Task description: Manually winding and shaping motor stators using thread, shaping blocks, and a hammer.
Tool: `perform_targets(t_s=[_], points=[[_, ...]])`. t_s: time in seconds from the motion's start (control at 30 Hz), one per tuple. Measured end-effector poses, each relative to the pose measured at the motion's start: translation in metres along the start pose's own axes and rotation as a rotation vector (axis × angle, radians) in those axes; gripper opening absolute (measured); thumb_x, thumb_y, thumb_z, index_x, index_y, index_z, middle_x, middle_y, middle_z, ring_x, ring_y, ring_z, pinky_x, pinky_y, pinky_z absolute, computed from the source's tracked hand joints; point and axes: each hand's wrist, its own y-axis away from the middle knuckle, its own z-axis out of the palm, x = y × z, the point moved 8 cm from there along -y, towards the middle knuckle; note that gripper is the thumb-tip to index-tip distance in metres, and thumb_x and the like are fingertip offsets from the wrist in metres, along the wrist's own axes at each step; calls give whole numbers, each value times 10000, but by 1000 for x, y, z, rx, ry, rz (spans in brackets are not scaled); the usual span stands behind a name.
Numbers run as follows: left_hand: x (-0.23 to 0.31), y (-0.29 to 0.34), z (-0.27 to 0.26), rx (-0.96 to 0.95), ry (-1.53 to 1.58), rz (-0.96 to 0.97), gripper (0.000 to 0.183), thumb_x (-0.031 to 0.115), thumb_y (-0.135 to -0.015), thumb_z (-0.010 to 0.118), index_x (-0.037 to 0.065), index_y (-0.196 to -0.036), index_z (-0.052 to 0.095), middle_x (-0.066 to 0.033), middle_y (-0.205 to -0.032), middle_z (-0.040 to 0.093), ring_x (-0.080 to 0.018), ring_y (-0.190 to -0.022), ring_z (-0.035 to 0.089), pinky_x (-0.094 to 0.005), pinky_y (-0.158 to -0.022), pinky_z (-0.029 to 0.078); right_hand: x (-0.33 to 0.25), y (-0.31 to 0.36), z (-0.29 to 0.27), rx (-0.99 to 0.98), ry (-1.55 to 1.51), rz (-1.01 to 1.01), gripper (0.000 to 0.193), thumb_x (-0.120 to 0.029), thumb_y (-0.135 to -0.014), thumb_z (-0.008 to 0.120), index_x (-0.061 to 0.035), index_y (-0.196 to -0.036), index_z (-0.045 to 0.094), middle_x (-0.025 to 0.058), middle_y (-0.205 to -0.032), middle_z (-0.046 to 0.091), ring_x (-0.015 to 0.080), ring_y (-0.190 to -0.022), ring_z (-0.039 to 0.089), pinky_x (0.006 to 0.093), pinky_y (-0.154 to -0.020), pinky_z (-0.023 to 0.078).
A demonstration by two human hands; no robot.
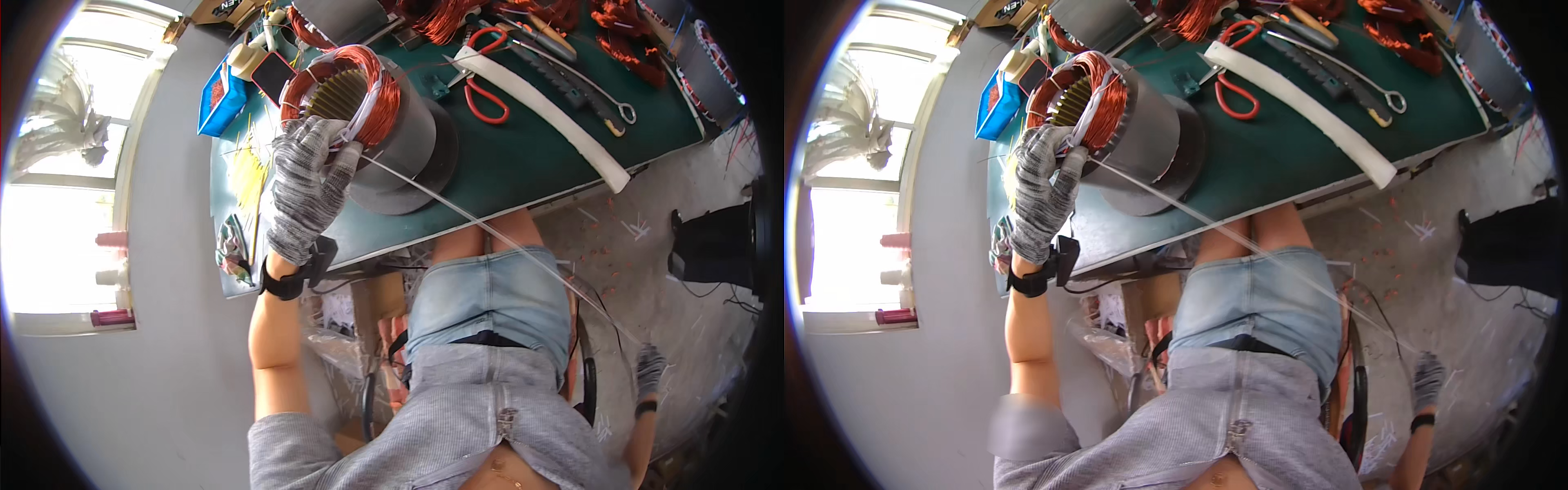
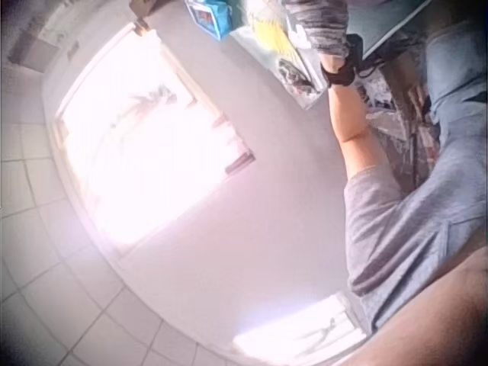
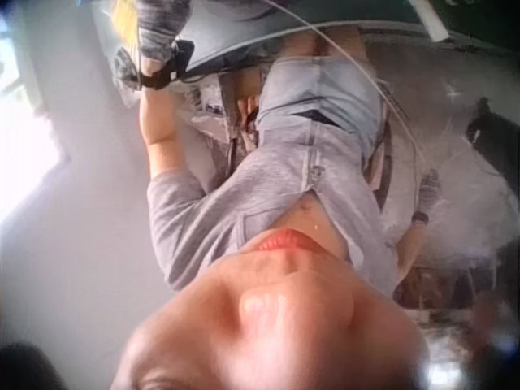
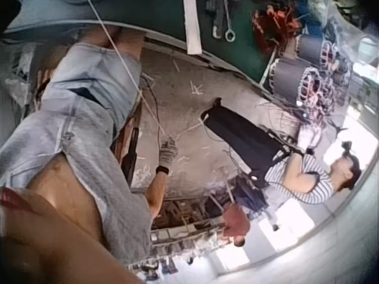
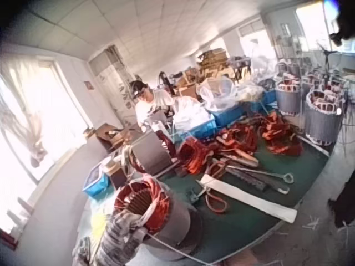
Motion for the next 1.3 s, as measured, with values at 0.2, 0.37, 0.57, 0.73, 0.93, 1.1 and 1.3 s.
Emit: perform_targets(t_s=[0.2,0.37,0.57,0.73,0.93,1.1,1.3], points=[[-5,-7,4,-194,-112,90,212,68,-757,659,15,-958,615,-137,-931,612,-267,-877,578,-351,-775,477,-228,-5,-314,414,-1018,-611,241,-81,-846,541,-39,-1082,567,170,-989,604,337,-895,581,393,-774,465],[-16,10,1,-143,-78,-69,302,105,-733,697,19,-1014,627,-197,-1042,581,-331,-990,560,-373,-824,470,-329,-35,-477,605,-1569,-954,220,-9,-849,556,18,-1066,538,140,-1067,594,235,-958,595,284,-820,470],[-9,9,-2,-43,-3,65,244,157,-734,699,54,-941,621,-128,-826,629,-363,-928,547,-448,-954,341,-403,-40,-612,782,-1218,-1478,195,-117,-873,554,-7,-1030,584,70,-878,591,125,-761,543,282,-681,464],[-16,29,-7,-5,3,-29,270,128,-737,687,44,-985,624,-169,-946,604,-345,-1011,523,-420,-928,382,-468,88,-596,1421,-174,-1394,265,-60,-859,512,-25,-1121,529,103,-1007,598,195,-810,594,284,-744,492],[-118,103,65,410,19,-77,260,167,-747,685,54,-969,617,-135,-842,625,-353,-938,535,-431,-947,345,-441,87,-566,1105,-936,-1312,283,-45,-864,481,-2,-1141,523,139,-1005,607,254,-907,611,300,-816,485],[-15,17,1,24,-58,96,261,148,-722,684,55,-961,635,-122,-808,604,-335,-894,553,-401,-817,428,-408,29,-562,1080,-1021,-1145,228,-133,-885,516,-57,-1096,556,114,-1024,616,266,-896,617,329,-772,509],[-35,36,10,-101,80,-58,270,131,-706,701,47,-955,641,-131,-832,615,-317,-878,573,-391,-797,458,-497,67,-570,1011,-288,-1097,259,-176,-830,490,-78,-1061,552,48,-820,561,143,-730,572,294,-588,455]])
